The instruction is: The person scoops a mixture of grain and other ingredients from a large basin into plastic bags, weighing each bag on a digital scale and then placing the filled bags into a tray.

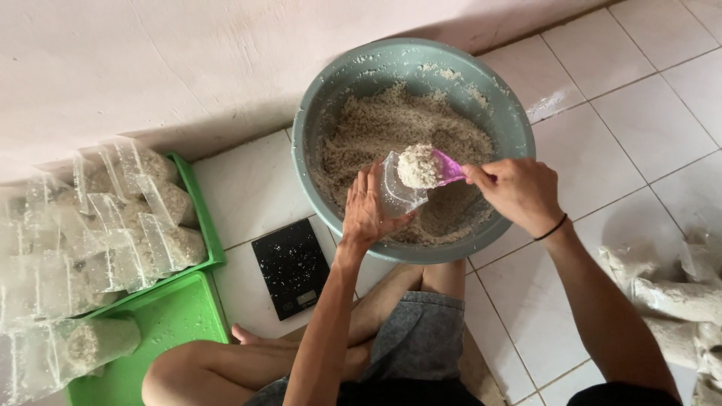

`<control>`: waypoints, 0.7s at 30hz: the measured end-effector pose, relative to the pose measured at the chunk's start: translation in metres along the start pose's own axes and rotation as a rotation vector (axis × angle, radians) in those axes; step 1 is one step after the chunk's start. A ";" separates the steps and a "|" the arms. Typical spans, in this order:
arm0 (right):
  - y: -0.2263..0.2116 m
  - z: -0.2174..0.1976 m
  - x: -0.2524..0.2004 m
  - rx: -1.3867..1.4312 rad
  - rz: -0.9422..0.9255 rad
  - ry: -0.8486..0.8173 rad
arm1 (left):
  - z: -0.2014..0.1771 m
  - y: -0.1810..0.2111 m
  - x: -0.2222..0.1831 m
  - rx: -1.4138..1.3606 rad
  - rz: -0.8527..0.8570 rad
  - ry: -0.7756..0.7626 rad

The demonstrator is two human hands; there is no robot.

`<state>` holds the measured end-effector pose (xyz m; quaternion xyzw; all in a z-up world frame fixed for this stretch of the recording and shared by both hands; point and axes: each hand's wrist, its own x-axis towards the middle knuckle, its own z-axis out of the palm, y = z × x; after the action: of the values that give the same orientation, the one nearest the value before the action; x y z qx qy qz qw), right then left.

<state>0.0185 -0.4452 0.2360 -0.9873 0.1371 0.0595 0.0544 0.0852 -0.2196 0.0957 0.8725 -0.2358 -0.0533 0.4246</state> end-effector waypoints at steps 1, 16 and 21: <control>-0.002 0.001 -0.001 0.000 0.003 0.000 | 0.005 -0.005 0.001 0.000 0.001 -0.002; -0.033 0.001 -0.011 -0.198 -0.176 0.132 | 0.012 -0.011 0.004 0.029 0.003 0.045; -0.024 0.011 -0.010 -0.262 -0.260 0.220 | 0.013 -0.013 0.004 -0.027 0.035 0.039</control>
<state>0.0143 -0.4182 0.2291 -0.9958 0.0046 -0.0390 -0.0828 0.0896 -0.2237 0.0783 0.8633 -0.2422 -0.0321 0.4416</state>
